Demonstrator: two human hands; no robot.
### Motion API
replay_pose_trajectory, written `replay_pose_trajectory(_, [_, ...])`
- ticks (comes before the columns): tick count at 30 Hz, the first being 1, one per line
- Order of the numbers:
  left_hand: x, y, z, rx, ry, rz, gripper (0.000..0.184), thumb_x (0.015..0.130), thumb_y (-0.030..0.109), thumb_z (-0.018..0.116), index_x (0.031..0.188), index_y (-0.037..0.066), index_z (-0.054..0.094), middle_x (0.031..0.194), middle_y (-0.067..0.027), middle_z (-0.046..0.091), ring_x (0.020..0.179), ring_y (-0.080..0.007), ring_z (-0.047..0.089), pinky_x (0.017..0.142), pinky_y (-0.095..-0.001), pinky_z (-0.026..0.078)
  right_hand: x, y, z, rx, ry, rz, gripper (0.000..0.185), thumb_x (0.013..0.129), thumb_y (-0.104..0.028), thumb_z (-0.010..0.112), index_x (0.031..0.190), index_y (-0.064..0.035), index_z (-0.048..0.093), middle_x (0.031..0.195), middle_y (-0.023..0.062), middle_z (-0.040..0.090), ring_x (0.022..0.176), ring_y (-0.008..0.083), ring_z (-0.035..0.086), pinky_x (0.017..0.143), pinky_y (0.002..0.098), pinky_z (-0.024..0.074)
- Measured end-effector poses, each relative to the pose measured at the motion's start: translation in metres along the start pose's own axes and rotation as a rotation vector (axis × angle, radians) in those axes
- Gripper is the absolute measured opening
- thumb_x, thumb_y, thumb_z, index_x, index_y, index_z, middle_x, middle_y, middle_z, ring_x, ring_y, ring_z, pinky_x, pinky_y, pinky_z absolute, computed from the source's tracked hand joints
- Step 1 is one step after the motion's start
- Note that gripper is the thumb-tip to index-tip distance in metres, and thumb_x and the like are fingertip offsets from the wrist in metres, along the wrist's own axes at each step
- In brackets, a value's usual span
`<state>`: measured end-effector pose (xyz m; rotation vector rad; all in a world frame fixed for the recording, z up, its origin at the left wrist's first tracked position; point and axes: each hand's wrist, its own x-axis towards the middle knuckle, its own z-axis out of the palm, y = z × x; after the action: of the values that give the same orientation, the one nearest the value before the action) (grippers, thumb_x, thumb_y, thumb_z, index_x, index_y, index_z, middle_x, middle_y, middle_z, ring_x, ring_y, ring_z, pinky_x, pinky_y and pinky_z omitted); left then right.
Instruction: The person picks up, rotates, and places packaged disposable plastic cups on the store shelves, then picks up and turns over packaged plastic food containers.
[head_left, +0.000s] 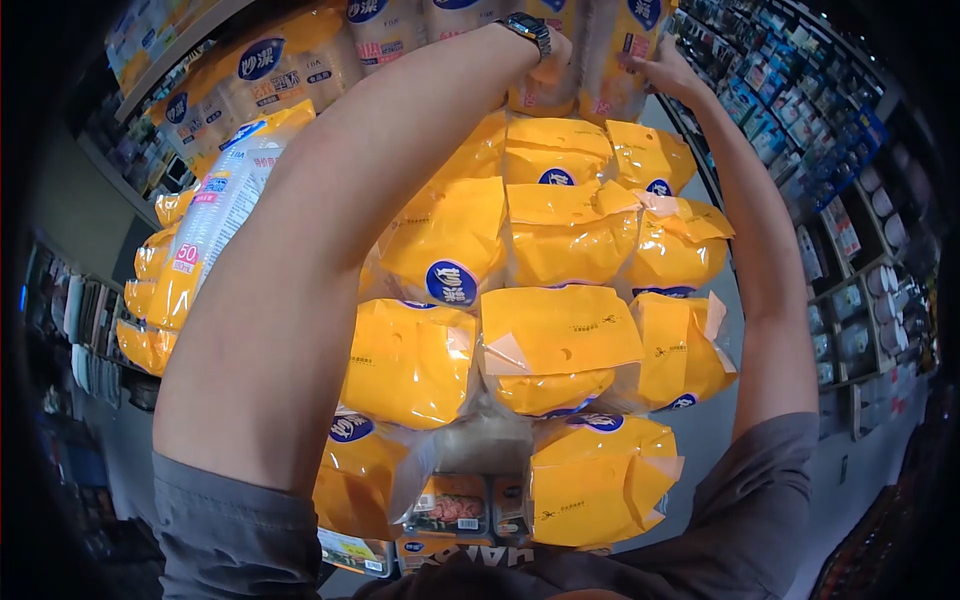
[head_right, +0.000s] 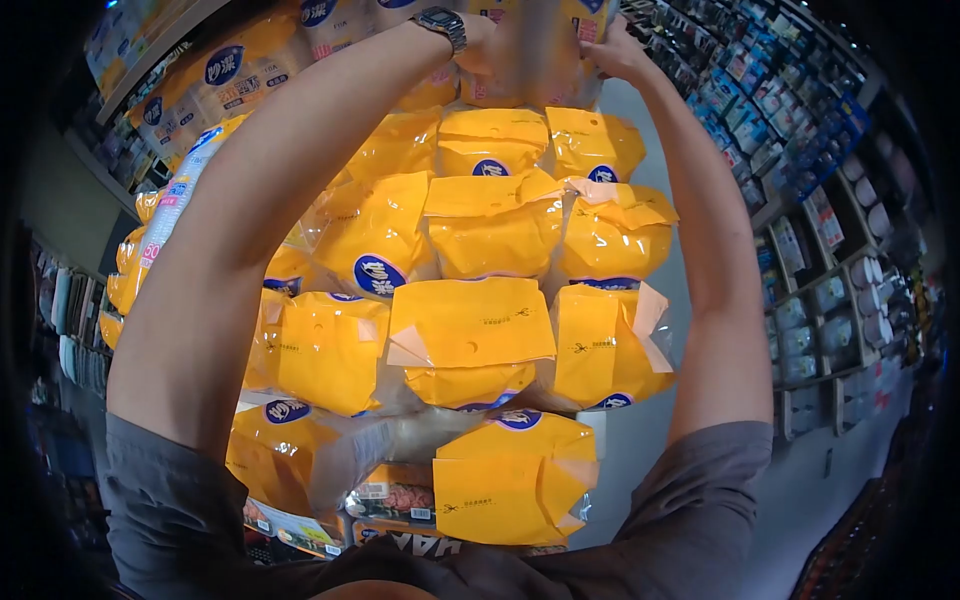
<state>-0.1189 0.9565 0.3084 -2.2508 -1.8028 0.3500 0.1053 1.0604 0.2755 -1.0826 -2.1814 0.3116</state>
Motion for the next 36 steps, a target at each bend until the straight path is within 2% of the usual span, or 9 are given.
replay_pose_trajectory(2, [-0.021,0.001,0.001,-0.029,0.158,0.025,0.062,0.081,0.039,0.074,0.129,0.003,0.060,0.125,-0.0174,0.066,0.111,-0.0295,0.066,0.092,-0.0371,0.054,0.003,-0.001,0.000,0.092,-0.030,0.048,0.077,0.085,-0.043,0.076,0.137,-0.0086,0.031,0.120,0.0135,0.063,0.104,0.0254,0.068,0.074,0.0365,0.0629])
replay_pose_trajectory(9, [-0.048,0.010,-0.042,0.060,-0.080,0.051,0.060,0.085,0.033,0.069,0.135,0.003,0.056,0.127,-0.0196,0.064,0.115,-0.0293,0.064,0.094,-0.0383,0.053,-0.014,-0.014,-0.002,0.239,-0.036,0.092,0.096,0.075,-0.046,0.084,0.140,-0.0073,0.025,0.131,0.0185,0.053,0.115,0.0313,0.062,0.085,0.0466,0.0578])
replay_pose_trajectory(12, [-0.058,-0.001,-0.053,-0.068,0.075,0.154,0.050,0.086,0.037,0.071,0.117,-0.002,0.068,0.113,-0.0176,0.070,0.096,-0.0228,0.069,0.081,-0.0342,0.055,-0.010,-0.005,0.000,0.274,-0.038,0.189,0.105,0.070,-0.048,0.086,0.141,-0.0073,0.020,0.130,0.0190,0.053,0.121,0.0322,0.058,0.092,0.0490,0.0540])
replay_pose_trajectory(16, [-0.124,-0.017,-0.110,-0.039,0.123,0.353,0.070,0.087,0.046,0.068,0.139,0.002,0.052,0.134,-0.0224,0.058,0.123,-0.0351,0.056,0.099,-0.0416,0.048,-0.027,-0.032,-0.016,0.174,-0.114,0.277,0.119,0.070,-0.054,0.084,0.148,-0.0030,0.009,0.137,0.0229,0.048,0.127,0.0337,0.052,0.093,0.0500,0.0520])
replay_pose_trajectory(20, [-0.246,-0.054,-0.138,-0.209,0.173,0.290,0.069,0.089,0.049,0.066,0.137,0.001,0.052,0.135,-0.0234,0.057,0.123,-0.0351,0.056,0.102,-0.0407,0.045,-0.054,-0.069,-0.039,0.026,-0.188,0.384,0.129,0.075,-0.056,0.079,0.153,0.0059,-0.003,0.149,0.0269,0.039,0.135,0.0352,0.044,0.103,0.0484,0.0456])
replay_pose_trajectory(26, [-0.401,-0.166,-0.092,-0.370,0.154,-0.253,0.067,0.092,0.044,0.065,0.140,0.001,0.048,0.134,-0.0213,0.058,0.123,-0.0330,0.056,0.100,-0.0385,0.047,-0.098,-0.113,-0.062,-0.411,-0.048,-0.028,0.090,0.090,-0.037,0.070,0.152,0.0047,0.021,0.149,0.0276,0.039,0.141,0.0348,0.038,0.114,0.0391,0.0343])
replay_pose_trajectory(28, [-0.426,-0.230,-0.010,-0.415,0.223,-0.449,0.086,0.086,0.067,0.061,0.146,0.007,0.044,0.128,-0.0186,0.057,0.087,-0.0234,0.067,0.075,-0.0327,0.058,-0.125,-0.149,-0.062,-0.314,0.054,-0.269,0.054,0.094,-0.019,0.064,0.141,-0.0011,0.044,0.138,0.0207,0.052,0.129,0.0328,0.051,0.107,0.0412,0.0417])
replay_pose_trajectory(31, [-0.492,-0.216,0.016,-0.747,0.098,-0.583,0.090,0.087,0.072,0.054,0.148,0.007,0.040,0.125,-0.0204,0.060,0.091,-0.0232,0.068,0.074,-0.0342,0.059,-0.184,-0.273,-0.055,-0.046,0.014,-0.360,0.026,0.097,-0.012,0.059,0.122,-0.0044,0.062,0.118,0.0106,0.066,0.109,0.0221,0.063,0.095,0.0354,0.0496])
replay_pose_trajectory(36, [-0.519,-0.201,0.067,-1.102,0.015,-0.626,0.101,0.084,0.082,0.044,0.142,-0.001,0.046,0.127,-0.0237,0.059,0.098,-0.0275,0.067,0.080,-0.0392,0.057,-0.251,-0.420,0.002,0.385,-0.615,-0.168,0.044,0.100,-0.036,0.057,0.116,0.0041,0.063,0.110,0.0145,0.069,0.105,0.0179,0.065,0.096,0.0303,0.0479])
